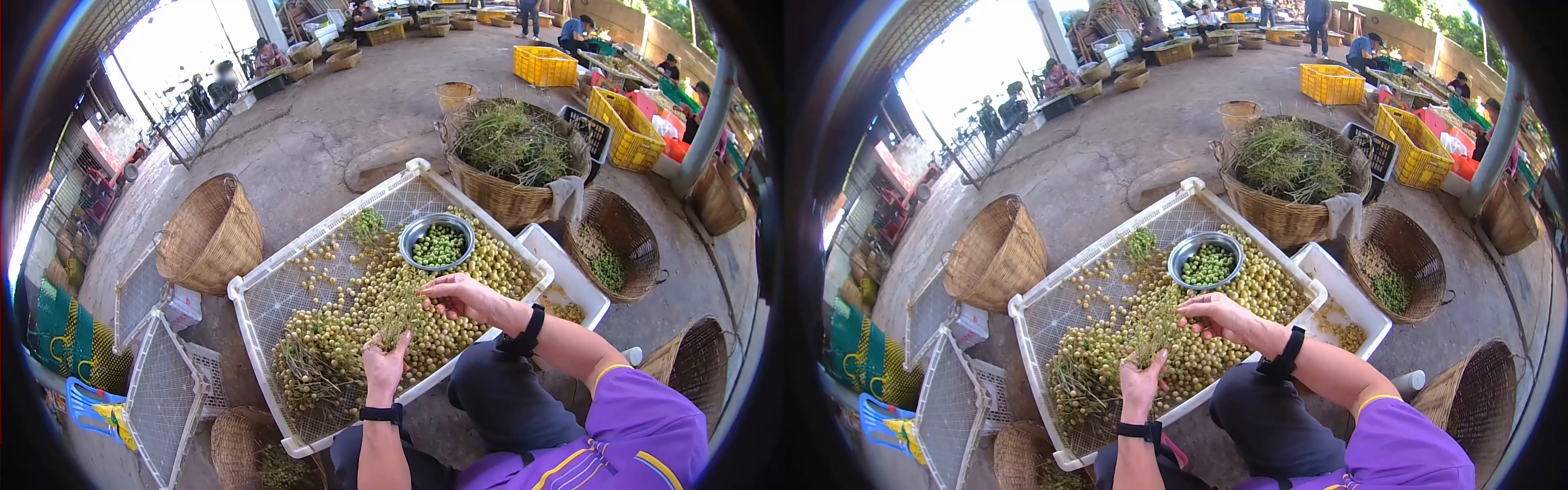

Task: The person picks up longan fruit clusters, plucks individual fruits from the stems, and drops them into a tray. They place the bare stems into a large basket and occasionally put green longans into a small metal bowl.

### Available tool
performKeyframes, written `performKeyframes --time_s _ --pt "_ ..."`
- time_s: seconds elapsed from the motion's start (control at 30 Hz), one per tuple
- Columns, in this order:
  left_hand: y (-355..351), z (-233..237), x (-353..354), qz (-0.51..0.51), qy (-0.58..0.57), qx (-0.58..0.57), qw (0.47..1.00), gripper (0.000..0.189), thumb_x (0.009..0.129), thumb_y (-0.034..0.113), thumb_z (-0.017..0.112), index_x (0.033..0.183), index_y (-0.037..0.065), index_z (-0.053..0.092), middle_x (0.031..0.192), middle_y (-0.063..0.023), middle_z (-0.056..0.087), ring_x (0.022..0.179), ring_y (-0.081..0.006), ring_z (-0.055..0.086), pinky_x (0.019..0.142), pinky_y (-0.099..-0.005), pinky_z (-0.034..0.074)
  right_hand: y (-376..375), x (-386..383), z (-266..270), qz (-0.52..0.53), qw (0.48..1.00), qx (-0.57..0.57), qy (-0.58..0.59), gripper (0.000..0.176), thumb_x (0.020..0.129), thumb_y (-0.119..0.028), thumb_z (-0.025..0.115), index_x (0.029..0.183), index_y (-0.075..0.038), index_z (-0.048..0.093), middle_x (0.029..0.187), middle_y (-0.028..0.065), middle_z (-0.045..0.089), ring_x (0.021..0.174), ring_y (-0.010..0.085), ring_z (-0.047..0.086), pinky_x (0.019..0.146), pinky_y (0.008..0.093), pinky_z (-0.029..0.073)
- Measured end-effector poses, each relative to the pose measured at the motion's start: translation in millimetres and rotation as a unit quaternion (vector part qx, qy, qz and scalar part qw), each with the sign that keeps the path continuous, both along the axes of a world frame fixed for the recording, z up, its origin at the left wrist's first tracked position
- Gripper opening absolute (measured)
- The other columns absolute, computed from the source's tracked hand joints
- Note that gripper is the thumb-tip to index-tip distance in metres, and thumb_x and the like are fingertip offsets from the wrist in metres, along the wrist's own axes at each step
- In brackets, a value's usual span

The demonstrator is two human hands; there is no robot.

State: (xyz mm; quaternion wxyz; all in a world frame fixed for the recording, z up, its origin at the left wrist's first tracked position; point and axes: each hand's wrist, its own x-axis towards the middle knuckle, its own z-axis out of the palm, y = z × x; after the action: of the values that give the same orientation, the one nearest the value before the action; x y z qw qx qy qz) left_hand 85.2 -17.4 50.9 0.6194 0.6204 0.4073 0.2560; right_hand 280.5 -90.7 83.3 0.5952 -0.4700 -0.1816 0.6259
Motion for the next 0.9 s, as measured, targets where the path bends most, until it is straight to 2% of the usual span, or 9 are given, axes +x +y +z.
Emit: performKeyframes --time_s 0.17,0.33,0.43,0.5,0.7,0.77,0.8,0.83,0.9 --pt "-1 0 1 0.011 -0.002 0.010 1.000 0.025 0.078 0.017 0.069 0.093 -0.003 0.063 0.064 -0.0061 0.061 0.039 -0.0097 0.049 0.034 -0.0227 0.042 2 1 -3 0.013 0.999 -0.018 -0.043 0.022 0.080 -0.017 0.067 0.095 -0.003 0.061 0.079 0.0007 0.064 0.055 0.0029 0.056 0.043 0.0154 0.043" --pt "0 1 -1 -0.001 0.032 0.009 0.999 0.024 0.079 0.016 0.067 0.093 -0.003 0.062 0.070 -0.0061 0.062 0.048 -0.0102 0.055 0.034 -0.0227 0.043 1 5 -6 0.017 0.999 -0.027 -0.001 0.023 0.080 -0.011 0.064 0.101 -0.001 0.060 0.073 -0.0011 0.061 0.056 0.0025 0.055 0.045 0.0157 0.045" --pt "1 4 -1 -0.012 -0.021 -0.037 0.999 0.022 0.082 0.017 0.063 0.095 -0.001 0.062 0.076 -0.0050 0.062 0.055 -0.0110 0.056 0.036 -0.0231 0.043 2 5 -6 0.005 0.999 -0.021 0.034 0.024 0.081 -0.006 0.060 0.104 0.000 0.059 0.070 -0.0026 0.058 0.057 0.0023 0.054 0.046 0.0151 0.046" --pt "-1 11 -2 -0.016 -0.092 -0.145 0.985 0.020 0.084 0.018 0.061 0.095 0.001 0.061 0.081 -0.0055 0.061 0.059 -0.0138 0.057 0.038 -0.0253 0.041 2 5 -5 -0.010 0.998 -0.015 0.065 0.023 0.082 -0.007 0.059 0.104 0.000 0.059 0.074 -0.0022 0.060 0.058 0.0021 0.054 0.047 0.0144 0.046" --pt "2 23 -7 -0.004 -0.091 -0.245 0.965 0.019 0.088 0.019 0.054 0.097 0.002 0.056 0.075 -0.0042 0.057 0.057 -0.0156 0.056 0.039 -0.0228 0.036 6 9 5 0.025 0.992 0.017 0.122 0.020 0.086 -0.014 0.057 0.103 -0.003 0.058 0.081 -0.0015 0.062 0.060 0.0012 0.055 0.047 0.0121 0.045" --pt "12 14 -13 -0.036 -0.186 -0.338 0.922 0.017 0.089 0.016 0.051 0.098 0.001 0.054 0.075 -0.0070 0.056 0.058 -0.0163 0.056 0.038 -0.0241 0.037 7 16 3 0.008 0.992 0.041 0.116 0.021 0.086 -0.014 0.057 0.104 -0.003 0.057 0.083 -0.0008 0.062 0.063 0.0015 0.056 0.047 0.0119 0.046" --pt "15 6 -16 -0.052 -0.237 -0.383 0.891 0.021 0.091 0.017 0.045 0.102 0.000 0.050 0.079 -0.0074 0.052 0.060 -0.0159 0.052 0.039 -0.0230 0.037 7 20 1 -0.007 0.992 0.048 0.117 0.021 0.088 -0.014 0.053 0.106 -0.003 0.056 0.085 0.0012 0.063 0.066 0.0043 0.059 0.050 0.0151 0.049" --pt "16 5 -18 -0.053 -0.235 -0.382 0.892 0.021 0.091 0.017 0.045 0.102 0.000 0.050 0.079 -0.0074 0.052 0.060 -0.0159 0.052 0.039 -0.0230 0.037 7 24 0 -0.009 0.992 0.049 0.119 0.021 0.088 -0.014 0.053 0.106 -0.003 0.056 0.085 0.0012 0.063 0.066 0.0043 0.059 0.050 0.0151 0.049" --pt "19 4 -20 -0.061 -0.330 -0.457 0.824 0.022 0.092 0.018 0.041 0.105 0.001 0.049 0.083 -0.0060 0.048 0.065 -0.0146 0.048 0.040 -0.0218 0.036 9 33 -2 -0.029 0.988 0.033 0.146 0.021 0.090 -0.014 0.047 0.106 -0.003 0.056 0.088 0.0041 0.063 0.069 0.0086 0.061 0.056 0.0202 0.053"
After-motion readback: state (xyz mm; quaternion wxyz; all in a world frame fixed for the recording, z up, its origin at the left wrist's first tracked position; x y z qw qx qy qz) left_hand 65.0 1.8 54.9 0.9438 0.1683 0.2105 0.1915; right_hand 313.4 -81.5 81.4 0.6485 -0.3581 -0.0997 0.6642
